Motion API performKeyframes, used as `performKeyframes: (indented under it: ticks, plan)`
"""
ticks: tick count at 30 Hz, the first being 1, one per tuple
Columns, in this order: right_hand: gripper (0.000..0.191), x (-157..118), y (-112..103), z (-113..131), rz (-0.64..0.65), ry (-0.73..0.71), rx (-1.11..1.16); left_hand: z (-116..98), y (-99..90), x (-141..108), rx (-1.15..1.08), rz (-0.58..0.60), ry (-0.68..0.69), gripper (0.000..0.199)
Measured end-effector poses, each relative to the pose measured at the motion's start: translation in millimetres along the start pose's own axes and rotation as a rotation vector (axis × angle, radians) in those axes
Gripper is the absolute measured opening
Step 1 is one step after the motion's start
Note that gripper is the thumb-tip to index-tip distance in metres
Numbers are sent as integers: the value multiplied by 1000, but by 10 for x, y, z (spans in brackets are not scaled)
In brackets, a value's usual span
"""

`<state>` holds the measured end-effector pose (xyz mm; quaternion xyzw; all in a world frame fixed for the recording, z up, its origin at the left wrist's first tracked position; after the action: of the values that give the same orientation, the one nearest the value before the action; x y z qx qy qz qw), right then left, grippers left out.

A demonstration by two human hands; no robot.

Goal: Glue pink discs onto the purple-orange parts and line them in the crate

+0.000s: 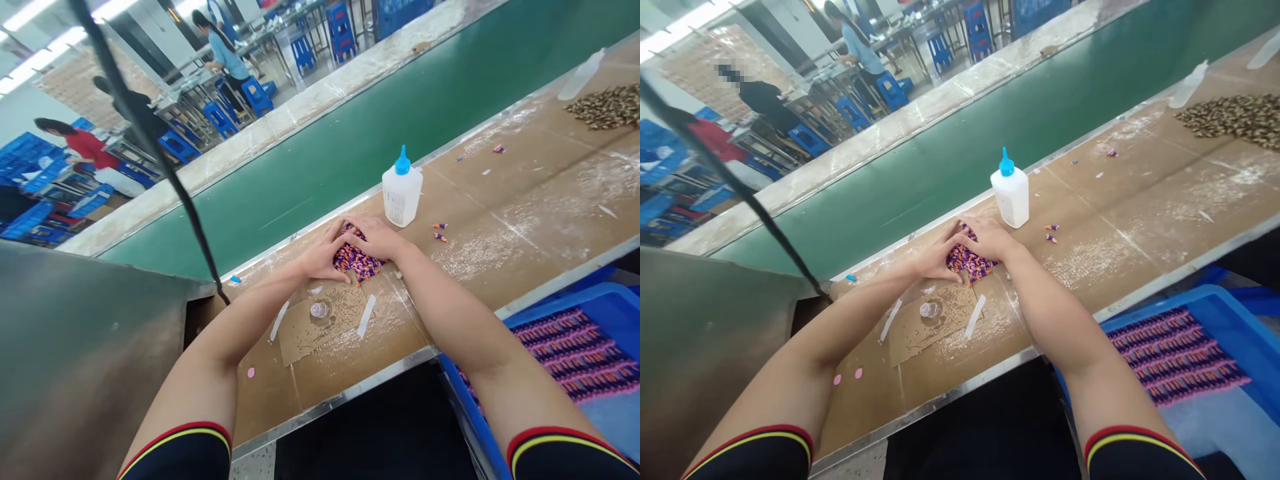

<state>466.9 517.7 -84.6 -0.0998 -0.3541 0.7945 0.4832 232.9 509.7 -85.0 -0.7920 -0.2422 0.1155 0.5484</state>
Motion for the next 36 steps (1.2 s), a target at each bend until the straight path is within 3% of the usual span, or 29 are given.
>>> performKeyframes:
  ticks: [9,18,24,36]
  plan:
    - [83,14,74,21,10,32,-35,-197,-55,90,-40,33,-175,150]
    - [68,4,73,12,-51,103,34,-328,-77,167,-95,-2,-151,141]
    - [63,-2,45,74,-51,124,57,-378,-89,156,-121,26,-154,151]
    - [64,18,81,6,-69,132,67,-510,-78,155,-108,-15,-85,153]
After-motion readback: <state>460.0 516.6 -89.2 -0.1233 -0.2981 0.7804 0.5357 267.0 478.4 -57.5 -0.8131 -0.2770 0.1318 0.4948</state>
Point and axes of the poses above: each hand's wrist, its own x-axis towards the middle knuckle, its own y-axis out of the palm, z = x × y, the point moved 2 cm from there along x, towards the middle knuckle, and after that the axes turned 5 degrees about y, right-handed, at the moved point
